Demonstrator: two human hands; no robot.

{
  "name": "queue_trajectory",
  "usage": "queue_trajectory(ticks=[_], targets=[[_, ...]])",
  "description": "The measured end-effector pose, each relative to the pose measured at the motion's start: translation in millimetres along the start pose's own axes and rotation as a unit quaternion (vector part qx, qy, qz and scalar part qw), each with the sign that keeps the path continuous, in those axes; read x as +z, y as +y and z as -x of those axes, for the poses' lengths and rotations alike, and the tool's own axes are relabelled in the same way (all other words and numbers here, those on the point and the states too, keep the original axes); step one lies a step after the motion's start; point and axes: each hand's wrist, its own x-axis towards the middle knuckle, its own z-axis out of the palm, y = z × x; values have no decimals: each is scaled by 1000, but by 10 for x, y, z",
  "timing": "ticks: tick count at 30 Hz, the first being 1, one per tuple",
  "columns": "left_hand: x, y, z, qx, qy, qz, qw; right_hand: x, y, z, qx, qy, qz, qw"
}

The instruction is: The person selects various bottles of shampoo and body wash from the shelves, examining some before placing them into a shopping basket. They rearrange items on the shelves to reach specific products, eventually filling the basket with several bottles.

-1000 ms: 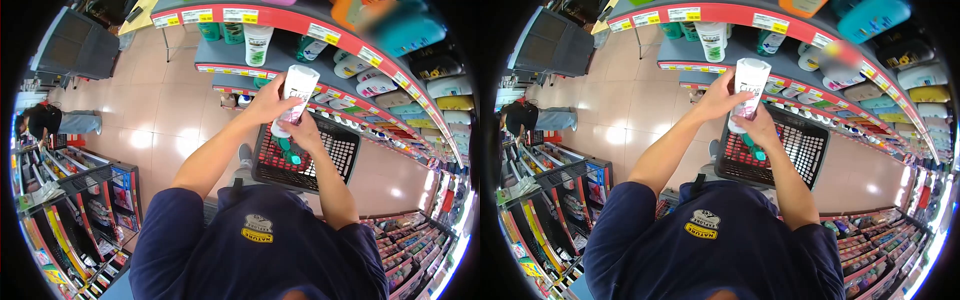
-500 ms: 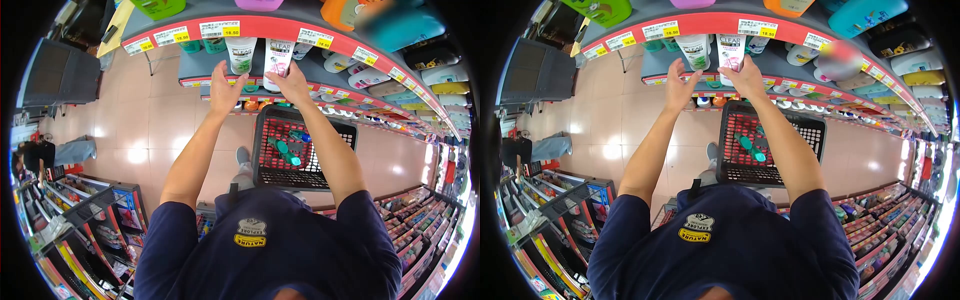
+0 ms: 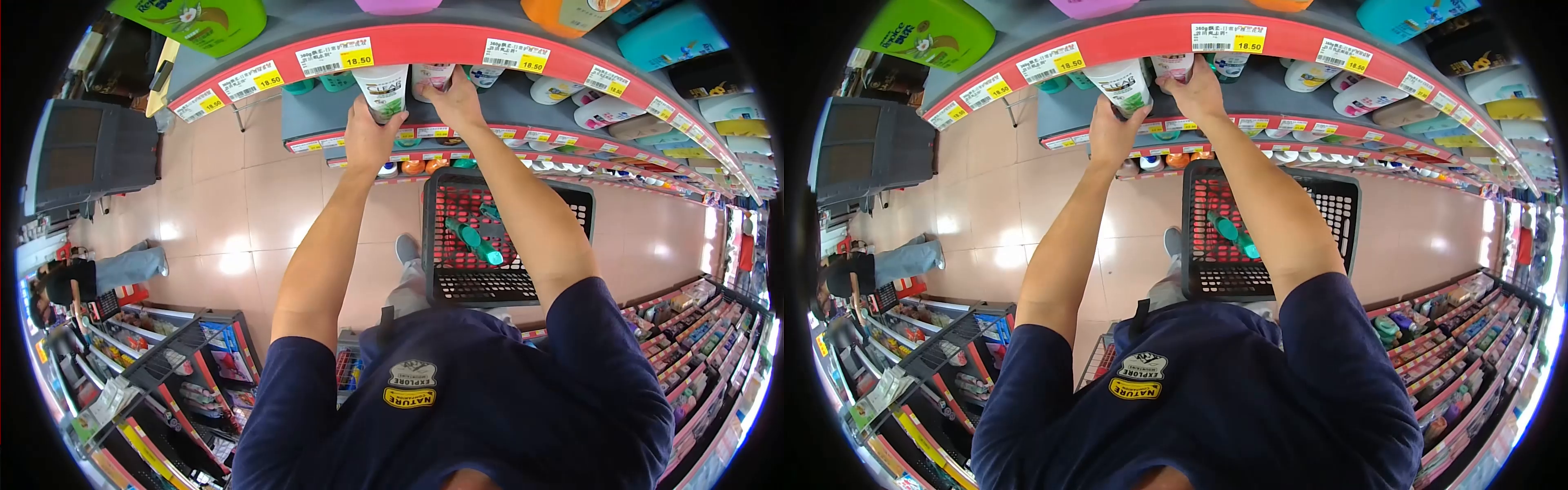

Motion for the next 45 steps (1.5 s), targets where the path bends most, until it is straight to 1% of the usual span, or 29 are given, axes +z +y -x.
queue_trajectory(ticks=[2,5,11,21,27,30,31,33,37,40,42,45], targets=[[20,-46,-44,-12,-9,16,1000,-35,-28,67,28,-28,-7,999],[2,-48,-65,-20,-18,23,999,-143,-94,183,33,-81,-38,995],[-12,-62,-82,-6,-32,28,999,-201,-9,207,13,-102,-54,993],[-10,-33,-82,-1,-52,15,999,-245,61,236,21,-90,-9,996],[1,-36,-89,10,-59,42,997,-289,37,247,58,-111,-28,992],[14,-13,-95,10,-53,93,994,-328,-7,273,57,-104,-24,993],[27,-65,-153,-13,-69,113,991,-322,19,273,53,-95,-13,994],[21,-76,-222,-5,-75,96,992,-319,62,293,44,-79,-6,996],[14,17,-251,-4,-93,104,990,-330,53,312,59,-93,-3,994],[-5,50,-252,0,-106,102,989,-257,182,248,54,-115,12,992],[-9,31,-275,5,-117,106,987,-241,264,227,23,-108,8,994],[14,-65,-344,38,-133,90,986,-275,316,181,1,-117,17,993]])
